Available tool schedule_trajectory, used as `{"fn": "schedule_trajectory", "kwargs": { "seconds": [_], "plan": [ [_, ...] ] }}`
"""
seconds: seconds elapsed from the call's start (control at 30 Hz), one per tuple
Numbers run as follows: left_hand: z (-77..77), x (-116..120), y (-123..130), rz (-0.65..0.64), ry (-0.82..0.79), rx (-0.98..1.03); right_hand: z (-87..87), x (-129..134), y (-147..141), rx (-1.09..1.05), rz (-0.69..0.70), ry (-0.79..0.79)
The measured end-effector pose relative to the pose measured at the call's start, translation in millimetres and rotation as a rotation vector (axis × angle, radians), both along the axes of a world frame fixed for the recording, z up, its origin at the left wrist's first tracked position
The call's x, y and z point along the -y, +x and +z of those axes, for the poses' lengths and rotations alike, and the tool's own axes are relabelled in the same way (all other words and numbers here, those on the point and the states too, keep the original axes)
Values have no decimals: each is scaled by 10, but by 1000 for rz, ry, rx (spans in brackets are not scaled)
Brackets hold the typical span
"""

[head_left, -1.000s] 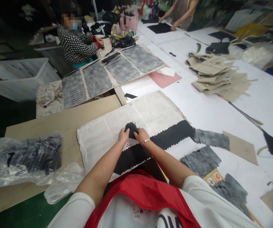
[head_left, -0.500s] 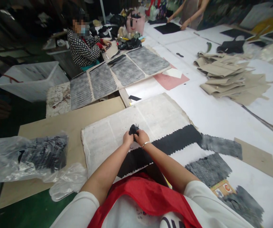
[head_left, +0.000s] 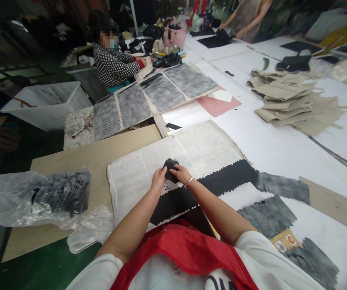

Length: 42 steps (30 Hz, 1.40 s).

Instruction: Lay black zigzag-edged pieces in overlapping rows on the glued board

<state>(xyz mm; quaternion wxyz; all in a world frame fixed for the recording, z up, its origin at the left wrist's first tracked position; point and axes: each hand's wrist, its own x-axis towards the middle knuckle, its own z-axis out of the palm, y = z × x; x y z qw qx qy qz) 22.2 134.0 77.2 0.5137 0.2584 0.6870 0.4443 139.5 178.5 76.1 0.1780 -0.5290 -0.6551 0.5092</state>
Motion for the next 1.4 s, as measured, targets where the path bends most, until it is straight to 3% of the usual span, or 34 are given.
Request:
{"fn": "schedule_trajectory", "kwargs": {
  "seconds": [0.1, 0.23, 0.37, 0.5, 0.57, 0.73, 0.83, 0.9, 1.03, 1.13, 1.27, 1.33, 1.4],
  "plan": [
    [108, 58, 16, 169, 88, 351, 125, 162, -74, 78, 24, 159],
    [196, 63, 30, 337, 166, 576, 267, 306, -186, 161, 8, 469],
    [313, 64, 31, 368, 237, 718, 303, 308, -276, 26, -125, 448],
    [455, 63, -30, 424, 336, 658, 371, 288, -430, -138, -152, 347],
    [522, 49, -115, 455, 376, 552, 418, 268, -528, -279, -188, 223],
    [668, 11, -411, 481, 530, 342, 472, 150, -775, -684, -398, -387],
    [723, 44, -547, 476, 537, 80, 514, 98, -932, -893, -457, -735],
    [753, 78, -609, 438, 519, -89, 569, 83, -1047, -1008, -458, -813],
    [822, 104, -714, 408, 542, -212, 708, 82, -1236, -990, -394, -611],
    [817, 61, -767, 378, 561, -220, 772, 104, -1229, -771, -302, -259],
    [699, 6, -707, 299, 504, -150, 766, 132, -955, -264, -124, 268],
    [645, 16, -635, 227, 464, -76, 749, 137, -740, -80, -57, 372],
    [622, 45, -561, 119, 408, 56, 746, 132, -507, -7, 5, 375]
  ]
}}
